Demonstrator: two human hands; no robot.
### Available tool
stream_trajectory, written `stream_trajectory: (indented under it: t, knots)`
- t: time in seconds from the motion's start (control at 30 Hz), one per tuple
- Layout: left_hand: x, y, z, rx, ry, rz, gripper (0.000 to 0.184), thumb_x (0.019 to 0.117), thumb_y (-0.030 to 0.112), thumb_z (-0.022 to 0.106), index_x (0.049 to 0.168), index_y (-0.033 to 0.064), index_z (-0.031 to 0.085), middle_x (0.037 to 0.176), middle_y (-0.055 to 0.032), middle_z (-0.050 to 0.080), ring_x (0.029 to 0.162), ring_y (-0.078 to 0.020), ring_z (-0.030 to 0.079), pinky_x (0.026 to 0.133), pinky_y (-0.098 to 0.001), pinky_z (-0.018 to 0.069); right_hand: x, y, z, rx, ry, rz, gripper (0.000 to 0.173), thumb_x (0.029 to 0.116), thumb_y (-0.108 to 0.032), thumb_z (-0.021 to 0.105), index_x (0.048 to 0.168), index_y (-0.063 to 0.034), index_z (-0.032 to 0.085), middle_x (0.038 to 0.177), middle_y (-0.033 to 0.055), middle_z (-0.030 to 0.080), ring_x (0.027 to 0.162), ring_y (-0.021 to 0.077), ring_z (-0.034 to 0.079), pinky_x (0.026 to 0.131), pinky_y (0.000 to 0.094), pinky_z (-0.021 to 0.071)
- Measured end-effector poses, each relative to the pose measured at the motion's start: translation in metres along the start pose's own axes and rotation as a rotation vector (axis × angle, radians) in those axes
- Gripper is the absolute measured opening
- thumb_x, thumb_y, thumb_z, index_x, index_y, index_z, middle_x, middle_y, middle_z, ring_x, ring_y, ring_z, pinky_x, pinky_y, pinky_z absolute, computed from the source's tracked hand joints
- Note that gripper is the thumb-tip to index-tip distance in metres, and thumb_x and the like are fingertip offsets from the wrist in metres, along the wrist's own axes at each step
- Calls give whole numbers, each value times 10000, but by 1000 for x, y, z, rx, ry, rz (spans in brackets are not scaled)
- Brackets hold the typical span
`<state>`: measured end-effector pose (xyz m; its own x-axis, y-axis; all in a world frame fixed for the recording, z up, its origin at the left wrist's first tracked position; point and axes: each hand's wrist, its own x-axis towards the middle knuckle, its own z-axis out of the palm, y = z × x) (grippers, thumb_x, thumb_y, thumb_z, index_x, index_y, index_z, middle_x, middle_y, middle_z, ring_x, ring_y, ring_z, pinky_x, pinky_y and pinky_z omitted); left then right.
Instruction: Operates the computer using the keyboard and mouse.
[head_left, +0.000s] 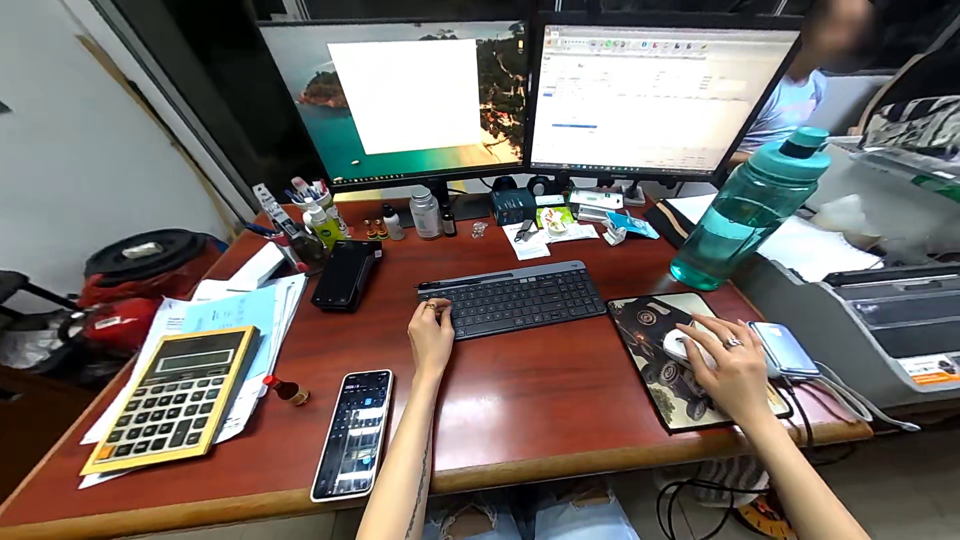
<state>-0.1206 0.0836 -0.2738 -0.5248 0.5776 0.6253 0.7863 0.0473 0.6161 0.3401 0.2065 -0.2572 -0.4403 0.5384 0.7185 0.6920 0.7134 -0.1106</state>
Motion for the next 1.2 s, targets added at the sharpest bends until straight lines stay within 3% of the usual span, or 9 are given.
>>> stream_trajectory:
  t: [0.13, 0.3, 0.43, 0.53, 0.67, 0.83, 1.2]
  knots:
    - [-2, 1, -4, 22, 15, -15, 140, 956, 79, 669, 1005, -21, 754, 941, -188, 737, 853, -297, 735, 830, -462, 589, -20, 5, -10, -58, -13, 7, 401, 1046, -385, 501, 1173, -111, 766, 1278, 192, 697, 1233, 434, 618, 1090, 641, 373]
    - [-5, 11, -10, 100, 33, -78, 335, 1040, 238, 574, 946, -26, 757, 884, -196, 746, 840, -346, 734, 781, -536, 555, -33, 13, -11, -44, -126, 103, 551, 1007, -546, 490, 1296, -132, 712, 1383, 247, 619, 1283, 517, 555, 1046, 687, 394]
    - [-5, 16, -15, 162, 38, -157, 378, 1078, 259, 502, 983, -37, 717, 836, -212, 721, 806, -384, 719, 735, -566, 531, -33, 15, -7, -14, -202, 166, 569, 1003, -530, 514, 1351, -109, 671, 1386, 245, 617, 1234, 513, 597, 920, 670, 501]
    - [-4, 17, -15, 170, 59, -193, 393, 1091, 261, 467, 1033, -43, 709, 840, -216, 724, 812, -382, 725, 739, -562, 532, -27, 13, -4, 10, -186, 183, 548, 998, -495, 540, 1351, -97, 670, 1328, 244, 652, 1185, 505, 626, 895, 667, 506]
    - [-5, 18, -13, 169, 61, -198, 393, 1087, 283, 480, 1001, -26, 707, 781, -202, 704, 764, -379, 714, 701, -561, 529, -19, 11, 0, 10, -193, 138, 522, 993, -488, 532, 1364, -145, 665, 1285, 238, 665, 1146, 509, 629, 867, 667, 503]
    - [-3, 14, -12, 160, 78, -170, 341, 1067, 265, 528, 992, -14, 708, 753, -188, 698, 734, -380, 711, 680, -561, 540, -18, 14, 5, 52, -215, 69, 503, 985, -503, 547, 1304, -146, 701, 1320, 265, 634, 1183, 512, 605, 945, 665, 476]
    - [-4, 17, -8, 155, 111, -190, 301, 1086, 248, 493, 1148, 14, 672, 692, -163, 659, 660, -364, 680, 636, -536, 523, -25, 17, 4, 44, -151, 86, 480, 984, -482, 534, 1247, -132, 730, 1301, 273, 644, 1161, 519, 611, 913, 656, 480]
